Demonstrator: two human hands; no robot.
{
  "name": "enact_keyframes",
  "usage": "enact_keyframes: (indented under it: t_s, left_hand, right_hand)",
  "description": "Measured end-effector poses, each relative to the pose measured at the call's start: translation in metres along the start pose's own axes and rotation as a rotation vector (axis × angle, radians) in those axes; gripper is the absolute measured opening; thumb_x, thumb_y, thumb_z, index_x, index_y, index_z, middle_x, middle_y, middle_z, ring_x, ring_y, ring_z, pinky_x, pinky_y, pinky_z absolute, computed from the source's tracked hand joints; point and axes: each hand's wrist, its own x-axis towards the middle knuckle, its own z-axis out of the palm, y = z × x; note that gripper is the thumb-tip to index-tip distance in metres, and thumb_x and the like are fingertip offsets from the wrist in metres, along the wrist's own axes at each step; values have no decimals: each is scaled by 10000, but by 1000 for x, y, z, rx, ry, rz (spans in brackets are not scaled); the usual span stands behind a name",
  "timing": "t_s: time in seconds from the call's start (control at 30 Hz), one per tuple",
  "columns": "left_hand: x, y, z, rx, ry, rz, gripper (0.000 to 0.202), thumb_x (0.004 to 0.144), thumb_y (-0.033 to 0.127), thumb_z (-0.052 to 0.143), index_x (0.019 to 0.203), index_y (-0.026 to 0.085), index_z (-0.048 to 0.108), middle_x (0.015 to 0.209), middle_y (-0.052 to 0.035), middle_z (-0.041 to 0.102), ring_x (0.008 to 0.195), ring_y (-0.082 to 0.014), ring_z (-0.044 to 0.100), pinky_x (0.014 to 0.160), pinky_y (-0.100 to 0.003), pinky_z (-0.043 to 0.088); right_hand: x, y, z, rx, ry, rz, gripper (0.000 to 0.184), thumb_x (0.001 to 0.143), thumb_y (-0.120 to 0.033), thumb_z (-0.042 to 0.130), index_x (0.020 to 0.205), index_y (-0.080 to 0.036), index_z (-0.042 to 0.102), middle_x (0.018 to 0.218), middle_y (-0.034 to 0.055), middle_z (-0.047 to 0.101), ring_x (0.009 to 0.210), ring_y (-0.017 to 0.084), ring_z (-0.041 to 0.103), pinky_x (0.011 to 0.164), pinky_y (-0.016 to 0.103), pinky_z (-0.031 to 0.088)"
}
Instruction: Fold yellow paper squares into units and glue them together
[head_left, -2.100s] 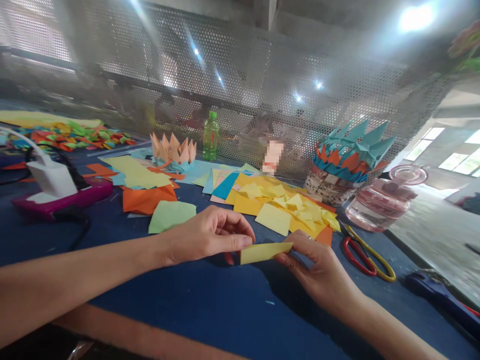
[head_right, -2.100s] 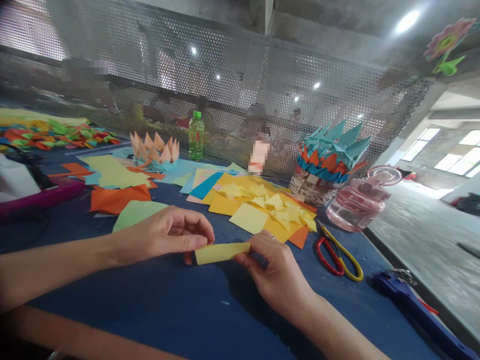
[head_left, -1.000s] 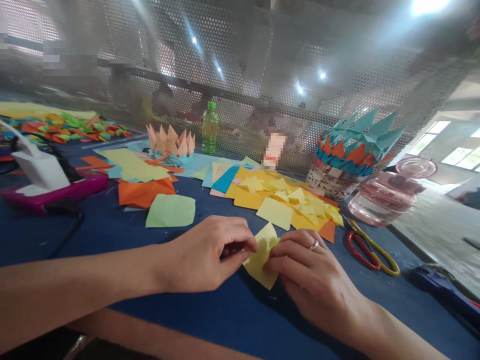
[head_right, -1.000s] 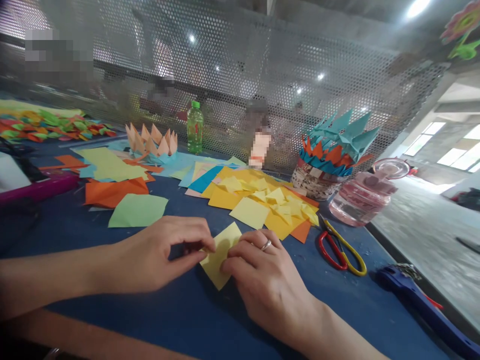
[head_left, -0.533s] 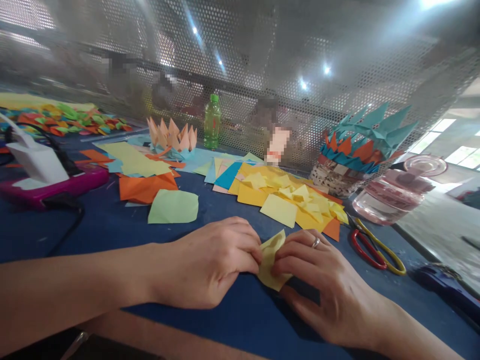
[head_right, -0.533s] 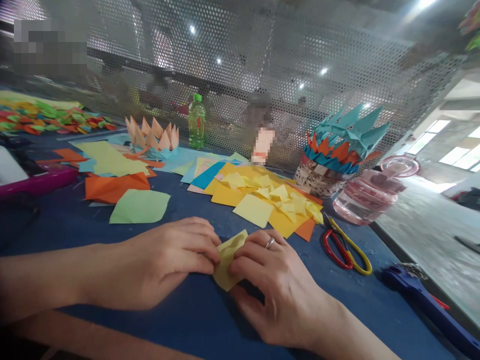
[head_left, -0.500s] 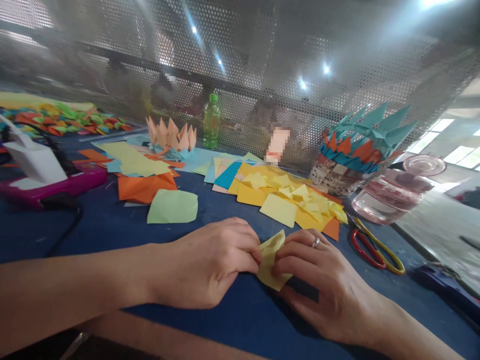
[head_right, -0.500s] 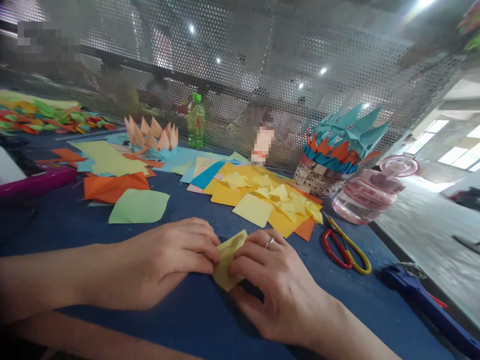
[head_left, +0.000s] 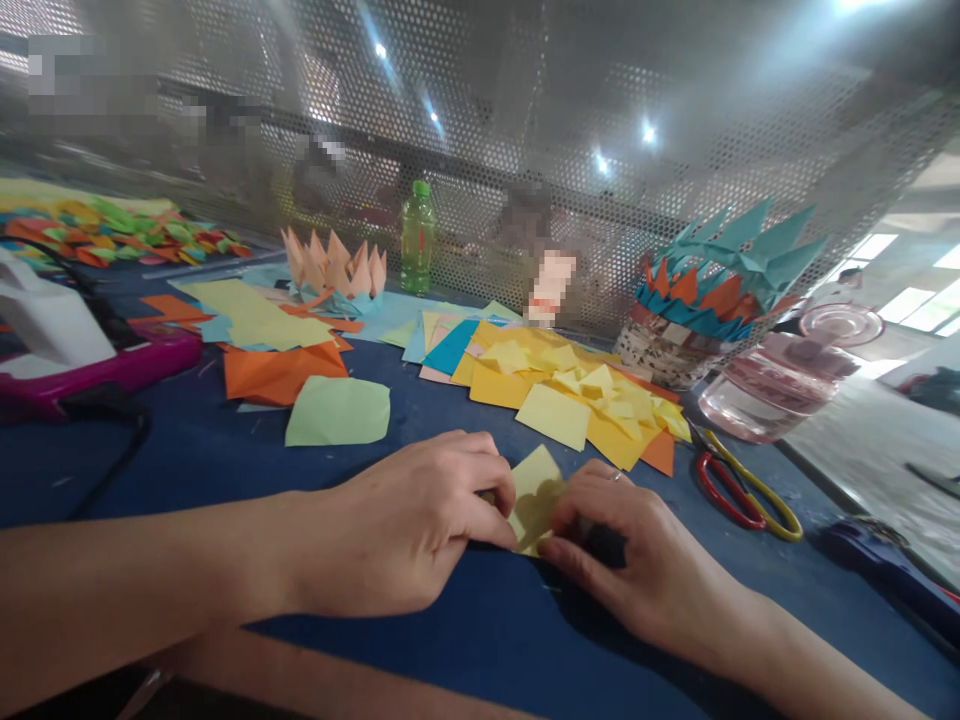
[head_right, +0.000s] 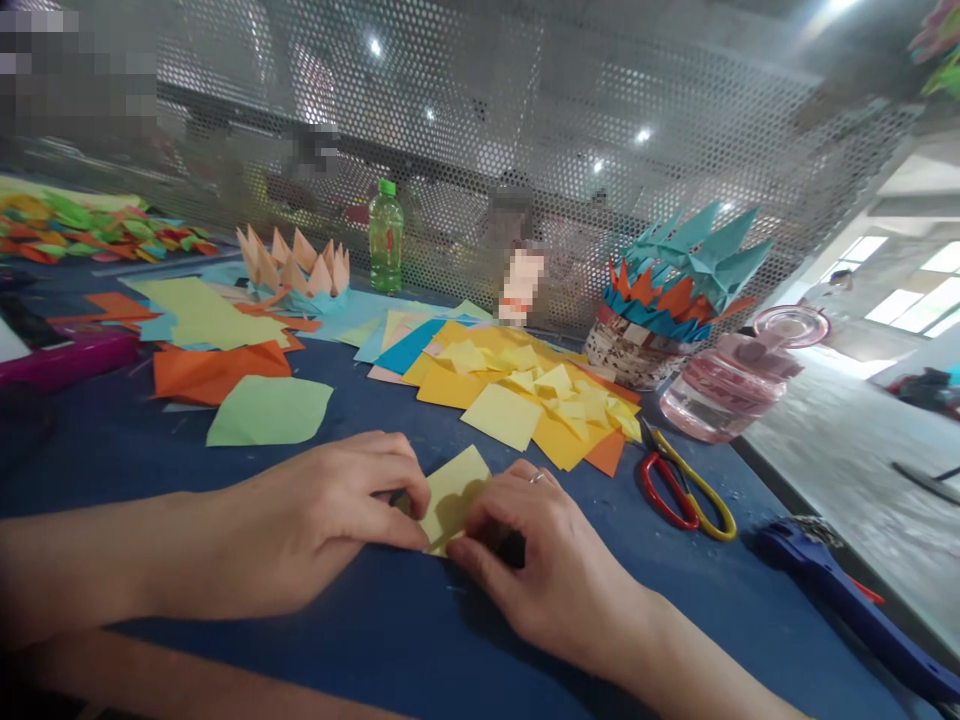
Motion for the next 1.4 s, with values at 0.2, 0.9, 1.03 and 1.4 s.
enact_keyframes:
  t_s: [0.2, 0.9, 1.03, 1.4]
  left_hand:
    - [-2, 0, 0, 42, -2, 37, 367, 772, -42, 534, 939, 216, 735, 997, -16, 670, 951, -183, 553, 861, -333, 426]
    - [1, 1, 2, 70, 28, 55, 401, 788, -38, 480, 1034, 194, 696, 953, -31, 707, 891, -197, 572, 841, -363, 413]
    - [1, 2, 3, 135, -54, 50, 493, 773, -21, 502, 1155, 250, 658, 1034, -31, 656, 907, -201, 555, 841, -366, 411]
    - [1, -1, 6, 184, -77, 41, 454, 762, -9, 553, 1100, 274, 662, 1051, -28, 614, 932, -199, 549, 857, -365, 400]
  right_hand:
    - [3, -2, 5, 35, 9, 177, 141, 891, -233, 593, 758, -197, 623, 704, -8, 613, 693, 150, 533, 641, 282, 405]
    - [6, -3, 9, -69, 51, 167, 145, 854, -170, 621, 716, -196, 585, 668, -20, 594, 648, 138, 522, 583, 257, 385]
    - [7, -2, 11, -71, 57, 160, 158, 841, -152, 622, 698, -196, 571, 660, -22, 593, 645, 138, 518, 583, 256, 379]
    - [6, -5, 8, 70, 21, 274, 214, 826, -232, 663, 1017, -216, 567, 716, -29, 589, 637, 142, 519, 585, 268, 411]
